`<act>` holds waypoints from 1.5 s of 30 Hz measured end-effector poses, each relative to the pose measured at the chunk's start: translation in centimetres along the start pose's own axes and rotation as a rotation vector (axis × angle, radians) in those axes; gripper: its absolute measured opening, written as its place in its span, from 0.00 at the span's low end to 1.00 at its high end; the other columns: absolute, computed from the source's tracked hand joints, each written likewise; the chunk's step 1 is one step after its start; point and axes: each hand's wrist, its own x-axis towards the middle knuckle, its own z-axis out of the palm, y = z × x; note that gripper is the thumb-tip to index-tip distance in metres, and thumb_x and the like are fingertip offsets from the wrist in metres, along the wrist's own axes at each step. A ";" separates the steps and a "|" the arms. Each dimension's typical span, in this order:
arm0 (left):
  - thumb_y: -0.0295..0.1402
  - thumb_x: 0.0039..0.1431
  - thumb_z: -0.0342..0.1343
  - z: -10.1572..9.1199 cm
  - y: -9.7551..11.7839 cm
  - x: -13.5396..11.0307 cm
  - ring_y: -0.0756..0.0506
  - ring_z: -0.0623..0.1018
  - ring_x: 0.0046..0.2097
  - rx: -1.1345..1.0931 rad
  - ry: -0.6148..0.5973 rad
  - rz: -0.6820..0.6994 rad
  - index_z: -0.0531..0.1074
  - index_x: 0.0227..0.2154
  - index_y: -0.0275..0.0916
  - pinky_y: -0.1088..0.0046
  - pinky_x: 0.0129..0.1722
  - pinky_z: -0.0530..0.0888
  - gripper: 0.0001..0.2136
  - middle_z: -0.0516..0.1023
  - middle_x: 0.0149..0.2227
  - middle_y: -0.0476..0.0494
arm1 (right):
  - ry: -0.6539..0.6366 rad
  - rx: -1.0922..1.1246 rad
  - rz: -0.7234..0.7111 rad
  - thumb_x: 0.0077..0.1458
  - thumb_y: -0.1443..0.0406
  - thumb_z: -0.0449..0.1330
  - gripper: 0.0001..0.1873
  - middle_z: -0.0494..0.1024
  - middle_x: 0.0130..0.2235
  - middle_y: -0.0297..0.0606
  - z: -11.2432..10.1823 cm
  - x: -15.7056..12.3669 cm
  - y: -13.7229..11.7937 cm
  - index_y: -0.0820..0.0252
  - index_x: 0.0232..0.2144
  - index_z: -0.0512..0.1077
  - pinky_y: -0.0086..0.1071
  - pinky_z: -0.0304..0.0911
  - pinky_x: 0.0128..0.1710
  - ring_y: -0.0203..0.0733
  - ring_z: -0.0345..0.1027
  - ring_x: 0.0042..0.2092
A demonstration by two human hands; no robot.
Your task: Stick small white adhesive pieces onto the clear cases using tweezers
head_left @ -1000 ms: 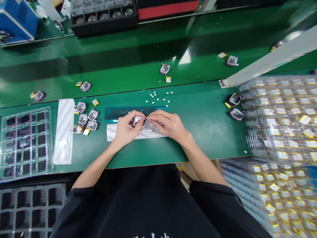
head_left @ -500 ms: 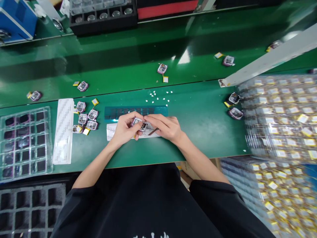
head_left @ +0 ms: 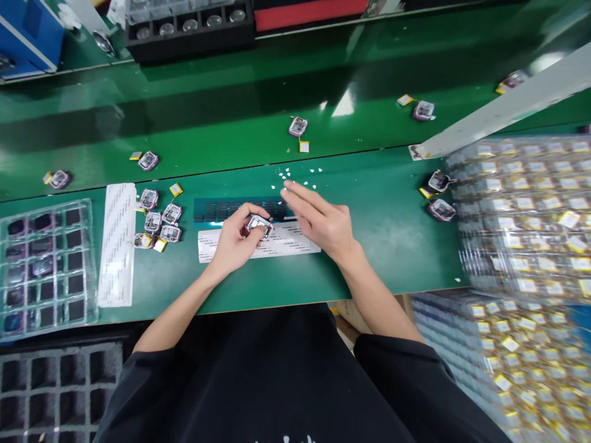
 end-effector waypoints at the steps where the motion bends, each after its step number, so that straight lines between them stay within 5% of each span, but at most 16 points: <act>1: 0.27 0.54 0.56 0.0 -0.2 0.1 0.54 0.70 0.22 0.013 0.010 0.007 0.72 0.36 0.40 0.80 0.19 0.69 0.06 0.74 0.28 0.51 | -0.025 0.020 -0.063 0.66 0.75 0.54 0.27 0.78 0.58 0.33 -0.1 -0.1 0.0 0.46 0.61 0.70 0.26 0.73 0.28 0.36 0.81 0.41; 5: 0.26 0.54 0.56 -0.2 -0.7 0.2 0.53 0.70 0.21 0.007 -0.001 -0.029 0.70 0.37 0.41 0.79 0.19 0.68 0.07 0.72 0.25 0.53 | -0.109 -0.007 -0.222 0.68 0.73 0.53 0.22 0.80 0.56 0.31 0.1 -0.7 -0.2 0.48 0.58 0.74 0.28 0.74 0.29 0.34 0.81 0.37; 16: 0.28 0.56 0.55 0.2 -0.8 -0.1 0.52 0.69 0.21 0.050 0.032 -0.033 0.66 0.38 0.41 0.78 0.20 0.64 0.07 0.69 0.22 0.56 | -0.091 0.116 -0.189 0.67 0.74 0.52 0.19 0.84 0.50 0.36 0.7 -1.0 -0.3 0.58 0.52 0.77 0.26 0.77 0.37 0.38 0.82 0.44; 22: 0.31 0.65 0.52 0.4 -0.9 -0.9 0.51 0.69 0.23 0.254 0.000 0.136 0.65 0.42 0.41 0.75 0.23 0.63 0.04 0.68 0.23 0.56 | -0.185 0.039 -0.139 0.67 0.74 0.51 0.19 0.86 0.45 0.36 0.4 -1.1 -1.2 0.58 0.51 0.77 0.27 0.76 0.33 0.38 0.83 0.39; 27: 0.31 0.66 0.53 0.9 -1.1 -1.3 0.53 0.67 0.21 0.370 0.094 0.238 0.65 0.38 0.41 0.77 0.21 0.60 0.02 0.69 0.24 0.56 | -0.261 0.036 -0.116 0.67 0.73 0.51 0.20 0.81 0.54 0.43 -0.2 -1.1 -2.0 0.61 0.56 0.75 0.31 0.77 0.34 0.42 0.83 0.41; 39: 0.27 0.65 0.55 1.0 -1.4 -1.1 0.54 0.64 0.20 0.235 0.108 0.311 0.65 0.36 0.41 0.79 0.20 0.59 0.04 0.67 0.22 0.57 | -0.105 0.199 0.005 0.69 0.70 0.54 0.15 0.85 0.47 0.31 0.4 -0.9 -2.6 0.54 0.51 0.77 0.26 0.78 0.37 0.36 0.83 0.42; 45: 0.31 0.67 0.55 0.9 -1.4 -0.9 0.54 0.67 0.21 0.229 0.131 0.304 0.66 0.36 0.41 0.79 0.20 0.60 0.04 0.70 0.23 0.55 | -0.095 0.064 -0.132 0.67 0.68 0.58 0.15 0.84 0.49 0.41 -0.3 -1.3 -2.4 0.59 0.55 0.75 0.30 0.77 0.34 0.42 0.83 0.39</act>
